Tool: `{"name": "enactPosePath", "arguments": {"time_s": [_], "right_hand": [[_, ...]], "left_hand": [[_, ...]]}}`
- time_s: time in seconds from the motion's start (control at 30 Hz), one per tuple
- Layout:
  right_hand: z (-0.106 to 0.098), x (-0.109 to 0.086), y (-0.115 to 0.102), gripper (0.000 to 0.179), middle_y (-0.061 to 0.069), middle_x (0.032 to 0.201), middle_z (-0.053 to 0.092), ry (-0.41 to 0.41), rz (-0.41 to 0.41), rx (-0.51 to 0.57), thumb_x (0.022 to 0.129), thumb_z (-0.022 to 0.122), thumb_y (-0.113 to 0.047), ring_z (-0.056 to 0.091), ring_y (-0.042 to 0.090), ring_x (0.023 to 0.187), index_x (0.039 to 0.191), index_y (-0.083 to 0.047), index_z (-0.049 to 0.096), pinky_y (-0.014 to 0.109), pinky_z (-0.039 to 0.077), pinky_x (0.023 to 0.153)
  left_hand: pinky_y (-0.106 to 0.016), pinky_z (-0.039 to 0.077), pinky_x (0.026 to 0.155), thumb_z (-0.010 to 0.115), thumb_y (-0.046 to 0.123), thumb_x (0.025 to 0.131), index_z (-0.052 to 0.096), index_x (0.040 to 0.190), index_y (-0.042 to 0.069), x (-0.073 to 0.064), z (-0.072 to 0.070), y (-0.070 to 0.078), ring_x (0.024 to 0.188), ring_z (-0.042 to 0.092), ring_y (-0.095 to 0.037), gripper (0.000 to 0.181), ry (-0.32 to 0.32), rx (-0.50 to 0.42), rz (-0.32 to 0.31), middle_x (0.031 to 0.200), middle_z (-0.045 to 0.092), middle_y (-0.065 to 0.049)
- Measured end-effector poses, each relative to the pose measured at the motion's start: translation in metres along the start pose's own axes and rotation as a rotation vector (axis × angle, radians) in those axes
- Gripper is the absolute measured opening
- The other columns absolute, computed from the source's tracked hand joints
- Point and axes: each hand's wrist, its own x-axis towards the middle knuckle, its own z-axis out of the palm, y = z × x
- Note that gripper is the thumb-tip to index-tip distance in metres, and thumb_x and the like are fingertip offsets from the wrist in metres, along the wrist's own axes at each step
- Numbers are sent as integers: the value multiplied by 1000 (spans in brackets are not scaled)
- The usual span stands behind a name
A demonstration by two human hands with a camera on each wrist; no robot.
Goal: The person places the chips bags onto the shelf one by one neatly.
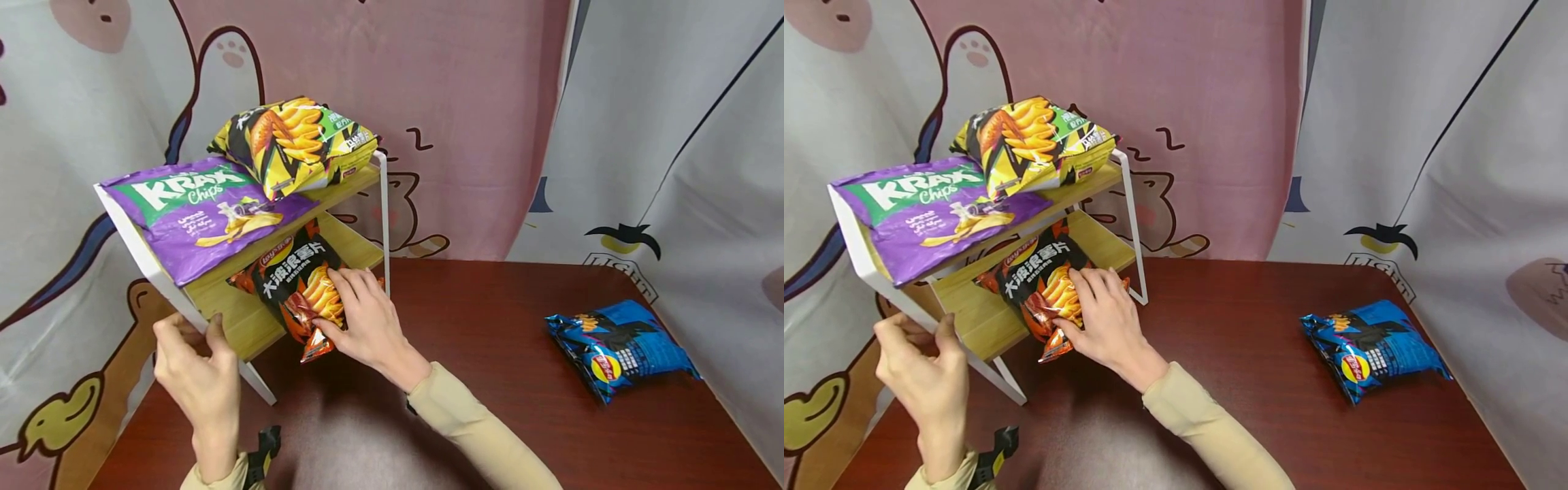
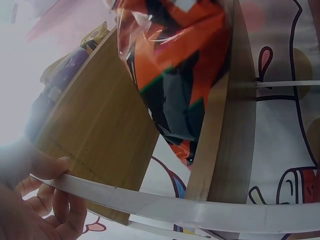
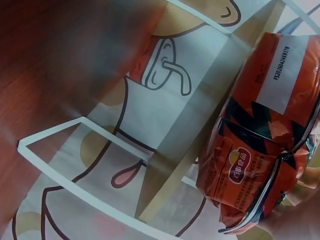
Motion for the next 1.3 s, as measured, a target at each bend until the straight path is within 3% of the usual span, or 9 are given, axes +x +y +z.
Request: {"name": "enactPosePath", "arguments": {"time_s": [0.27,0.43,0.53,0.8,1.13,1.3], "right_hand": [[8,5,-8,78,4,131,57,-89,10,-98,77,64,-59,46,24,129,136,-11,48,52,31,112],[10,5,-7,87,0,137,53,-168,46,-58,78,59,-64,39,26,136,146,-16,34,58,26,112],[10,4,-3,89,0,142,49,-180,24,-27,78,58,-65,36,27,138,147,-18,31,58,25,112],[6,-9,16,74,9,147,41,-65,-109,64,83,62,-55,31,30,141,142,-17,40,56,25,113],[8,-27,31,58,15,131,51,109,-162,123,86,60,-52,46,34,125,129,-13,55,41,45,101],[14,-26,29,52,15,128,52,123,-188,157,91,52,-52,46,34,125,125,-13,58,38,50,95]], "left_hand": [[-15,31,69,64,2,85,52,94,-16,0,0,0,74,36,17,23,5,-5,-2,71,52,-22],[-13,30,70,63,3,85,52,95,-15,0,0,0,74,36,17,23,5,-3,-6,72,53,-23],[-12,30,70,64,3,85,52,95,-15,0,1,0,74,36,18,24,3,-4,-9,73,53,-24],[-15,32,69,64,2,85,52,95,-15,0,1,-1,74,36,17,23,-1,1,-11,73,53,-24],[-25,34,66,64,2,85,52,95,-15,0,1,0,72,35,18,23,1,3,-10,71,51,-20],[-25,34,65,63,3,85,52,95,-15,0,1,0,72,35,19,24,-4,8,-10,72,52,-22]]}}
